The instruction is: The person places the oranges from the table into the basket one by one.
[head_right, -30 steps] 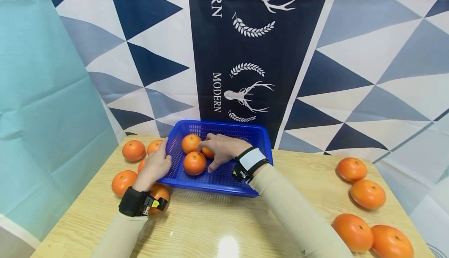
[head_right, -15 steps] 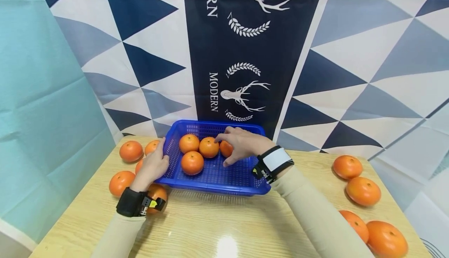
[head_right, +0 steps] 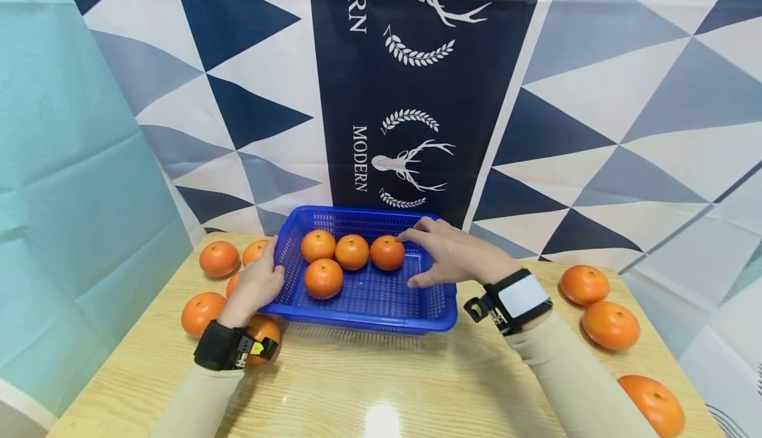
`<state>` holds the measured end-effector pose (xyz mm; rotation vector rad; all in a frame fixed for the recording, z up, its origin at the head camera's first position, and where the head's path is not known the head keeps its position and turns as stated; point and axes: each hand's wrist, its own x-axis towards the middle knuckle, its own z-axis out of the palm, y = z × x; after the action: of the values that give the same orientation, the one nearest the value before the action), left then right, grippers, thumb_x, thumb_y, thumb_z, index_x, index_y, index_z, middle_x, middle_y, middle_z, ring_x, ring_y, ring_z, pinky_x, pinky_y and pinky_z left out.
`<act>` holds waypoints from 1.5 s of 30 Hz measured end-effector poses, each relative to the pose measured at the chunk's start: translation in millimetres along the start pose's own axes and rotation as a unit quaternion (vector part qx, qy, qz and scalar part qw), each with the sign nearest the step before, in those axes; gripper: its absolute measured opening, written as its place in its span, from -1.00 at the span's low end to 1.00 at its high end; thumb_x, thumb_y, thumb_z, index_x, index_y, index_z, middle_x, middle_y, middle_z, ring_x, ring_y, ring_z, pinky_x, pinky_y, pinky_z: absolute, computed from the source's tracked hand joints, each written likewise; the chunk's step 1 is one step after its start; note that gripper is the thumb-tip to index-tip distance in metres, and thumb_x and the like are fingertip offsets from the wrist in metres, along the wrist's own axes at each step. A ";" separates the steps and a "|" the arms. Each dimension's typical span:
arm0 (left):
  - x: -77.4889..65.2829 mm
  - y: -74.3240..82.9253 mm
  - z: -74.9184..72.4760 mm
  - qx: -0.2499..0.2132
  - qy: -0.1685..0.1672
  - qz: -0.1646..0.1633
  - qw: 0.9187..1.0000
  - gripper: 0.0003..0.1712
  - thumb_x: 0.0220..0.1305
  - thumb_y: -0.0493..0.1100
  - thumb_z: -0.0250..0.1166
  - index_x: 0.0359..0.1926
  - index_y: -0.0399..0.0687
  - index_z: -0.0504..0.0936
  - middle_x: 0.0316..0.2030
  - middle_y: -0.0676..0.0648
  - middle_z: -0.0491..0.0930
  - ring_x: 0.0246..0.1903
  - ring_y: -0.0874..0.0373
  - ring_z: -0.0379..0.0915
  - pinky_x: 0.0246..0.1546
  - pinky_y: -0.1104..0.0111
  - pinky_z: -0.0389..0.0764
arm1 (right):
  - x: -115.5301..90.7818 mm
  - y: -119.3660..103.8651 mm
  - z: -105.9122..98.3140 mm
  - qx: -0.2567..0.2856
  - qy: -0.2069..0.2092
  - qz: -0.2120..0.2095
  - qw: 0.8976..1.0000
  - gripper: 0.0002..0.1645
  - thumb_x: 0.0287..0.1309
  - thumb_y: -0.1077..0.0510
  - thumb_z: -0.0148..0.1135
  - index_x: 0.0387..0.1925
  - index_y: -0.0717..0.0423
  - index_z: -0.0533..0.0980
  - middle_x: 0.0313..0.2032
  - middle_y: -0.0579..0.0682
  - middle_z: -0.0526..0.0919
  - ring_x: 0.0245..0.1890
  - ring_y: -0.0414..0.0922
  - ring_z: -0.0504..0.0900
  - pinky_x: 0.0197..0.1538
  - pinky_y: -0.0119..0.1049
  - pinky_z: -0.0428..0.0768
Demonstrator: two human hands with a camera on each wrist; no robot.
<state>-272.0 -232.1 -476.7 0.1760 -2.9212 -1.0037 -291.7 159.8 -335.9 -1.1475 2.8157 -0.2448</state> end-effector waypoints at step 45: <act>-13.6 12.4 -8.7 -0.022 -0.017 -0.019 0.999 -0.10 0.67 -0.12 -0.03 0.86 -0.13 -0.13 0.62 -0.47 0.41 0.37 -0.48 0.62 0.47 -0.45 0.52 | -197.7 86.1 40.7 -0.108 0.083 0.050 0.989 -0.01 -0.06 -0.34 0.78 0.39 -0.18 0.62 0.19 0.00 0.69 -0.06 -0.16 0.63 -0.19 -0.27 0.67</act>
<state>-258.9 -226.0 -462.3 0.2161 -2.9343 -1.0854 -203.8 354.3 -386.9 -1.0639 3.1008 -0.0301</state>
